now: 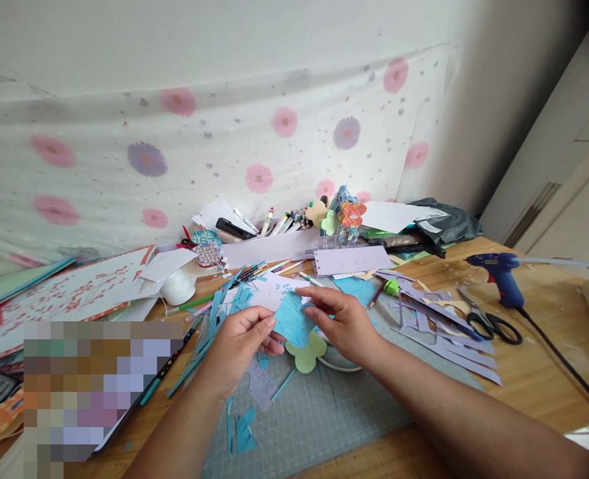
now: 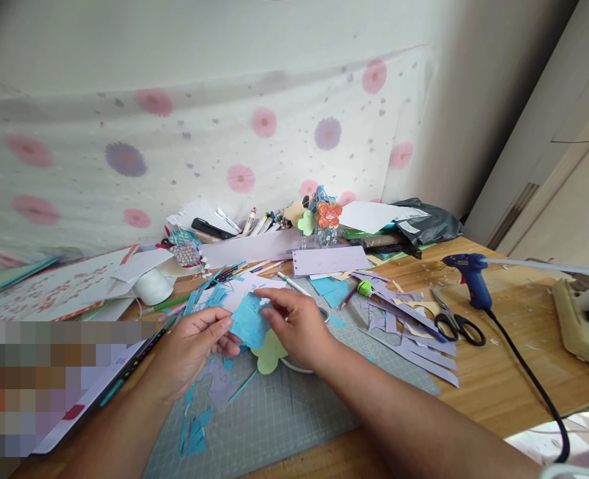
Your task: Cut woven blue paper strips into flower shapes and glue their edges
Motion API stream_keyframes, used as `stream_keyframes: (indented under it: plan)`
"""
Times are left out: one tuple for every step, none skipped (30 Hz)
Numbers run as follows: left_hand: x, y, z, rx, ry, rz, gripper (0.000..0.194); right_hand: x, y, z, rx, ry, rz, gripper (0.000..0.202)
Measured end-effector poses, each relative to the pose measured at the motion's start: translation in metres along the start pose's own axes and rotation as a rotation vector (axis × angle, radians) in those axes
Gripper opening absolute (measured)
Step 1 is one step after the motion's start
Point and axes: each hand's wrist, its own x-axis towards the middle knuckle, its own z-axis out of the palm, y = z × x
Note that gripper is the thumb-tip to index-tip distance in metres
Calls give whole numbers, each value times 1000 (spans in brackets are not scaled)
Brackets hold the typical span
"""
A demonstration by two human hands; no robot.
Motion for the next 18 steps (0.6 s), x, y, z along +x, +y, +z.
stream_keyframes:
  plan:
    - [0, 0, 1, -8, -4, 0, 26, 0, 0, 0, 2, -1, -5, 32]
    - [-1, 0, 2, -16, -9, 0, 25, 0, -1, 0, 8, -4, -8, 32]
    - [-1, 1, 3, -23, -15, -1, 24, 0, -1, 0, 17, -9, -9, 31]
    - [-2, 2, 5, -31, -20, -2, 24, 0, -1, 0, 28, -14, -8, 31]
    - [-2, 3, 7, -38, -23, -3, 24, 0, -2, -1, 37, -21, -3, 31]
    - [-3, 4, 8, -45, -23, -5, 24, 0, -2, -1, 45, -29, 6, 31]
    - [-4, 4, 10, -49, -19, -6, 24, 0, -3, -1, 51, -39, 20, 31]
    - [-4, 5, 11, -50, -12, -6, 24, 0, -3, -1, 56, -48, 34, 32]
    - [-5, 5, 12, -50, -4, -5, 25, 0, -3, -1, 63, -57, 49, 32]
    - [-5, 5, 13, -47, 4, -3, 26, 0, -3, -1, 74, -67, 63, 33]
    - [-5, 5, 13, -44, 10, -1, 26, 0, -3, -1, 87, -76, 72, 34]
    - [-4, 4, 12, -44, 13, 2, 26, 0, -3, -1, 103, -84, 77, 34]
    - [-4, 2, 12, -46, 11, 4, 26, -1, -3, -1, 121, -91, 81, 34]
    - [-4, 1, 12, -51, 4, 6, 25, -1, -3, 0, 140, -99, 85, 34]
    - [-3, -1, 11, -57, -5, 9, 25, -1, -3, 0, 160, -108, 88, 34]
    - [-3, -2, 11, -64, -16, 11, 24, -1, -4, 1, 180, -115, 91, 34]
    - [-3, -3, 11, -69, -24, 14, 23, -1, -4, 1, 196, -121, 91, 34]
    - [-4, -3, 11, -69, -29, 16, 23, -2, -4, 2, 204, -122, 88, 34]
